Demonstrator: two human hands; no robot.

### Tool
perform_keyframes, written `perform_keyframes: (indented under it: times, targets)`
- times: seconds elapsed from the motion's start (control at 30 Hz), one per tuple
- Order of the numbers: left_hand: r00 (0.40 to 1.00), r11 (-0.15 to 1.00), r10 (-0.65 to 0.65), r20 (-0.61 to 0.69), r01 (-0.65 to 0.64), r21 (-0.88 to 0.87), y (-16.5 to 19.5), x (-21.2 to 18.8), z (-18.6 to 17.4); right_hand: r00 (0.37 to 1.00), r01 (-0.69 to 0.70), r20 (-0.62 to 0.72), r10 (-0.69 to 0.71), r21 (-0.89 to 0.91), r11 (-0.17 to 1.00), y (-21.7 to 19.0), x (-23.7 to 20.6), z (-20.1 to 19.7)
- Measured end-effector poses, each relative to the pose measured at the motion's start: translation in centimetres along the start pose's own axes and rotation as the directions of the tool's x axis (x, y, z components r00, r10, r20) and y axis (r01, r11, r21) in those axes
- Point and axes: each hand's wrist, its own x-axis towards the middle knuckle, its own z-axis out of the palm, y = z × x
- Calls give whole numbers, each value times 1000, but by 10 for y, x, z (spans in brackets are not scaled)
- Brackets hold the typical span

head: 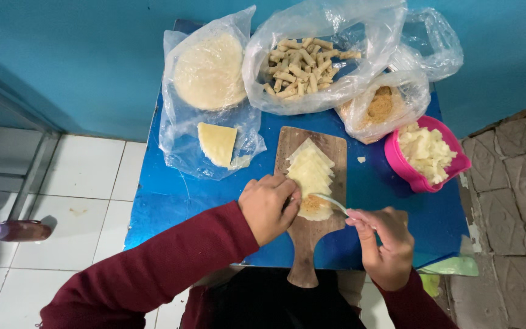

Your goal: The person takes triangular pastry pieces one at a time, spreads a white paste onto them using a spoon, sprinkles a brown powder over the layers, and stacks the pieces in an overlapping pattern on a wooden board to build up a layered shape.

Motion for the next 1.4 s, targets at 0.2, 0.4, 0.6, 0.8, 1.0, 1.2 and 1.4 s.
perform_keyframes:
  times: [0.2, 0.4, 0.6, 0.8, 1.0, 1.2, 1.4]
  targets:
    - [999, 998, 13, -37, -16, -66, -1, -1, 4, 864, -477, 96, 493, 466, 745, 22, -4, 9]
    - [999, 996, 29, -22, -30, -79, -2, -4, 2, 894, -325, -81, 441, 562, 761, 71, 23, -7]
    - [1000, 998, -5, -3, 5, -55, -3, -2, 0, 915, -314, -170, 367, 274, 909, 100, 111, -9]
    - [994, 995, 94, -63, -96, -20, -3, -1, 3, 959, 103, -177, -221, -506, 856, 73, 99, -5]
    - [993, 991, 94, -71, -100, -88, -1, -4, 5, 995, 71, 97, -28, -473, 878, 85, 69, 23]
    - [993, 971, 49, -103, -72, -228, 1, -2, 6, 990, -15, 119, 77, -451, 892, 84, 72, 31]
    - [996, 963, 14, -88, -37, -267, 2, -3, 7, 970, 28, 244, 1, -116, 993, 30, 59, 16]
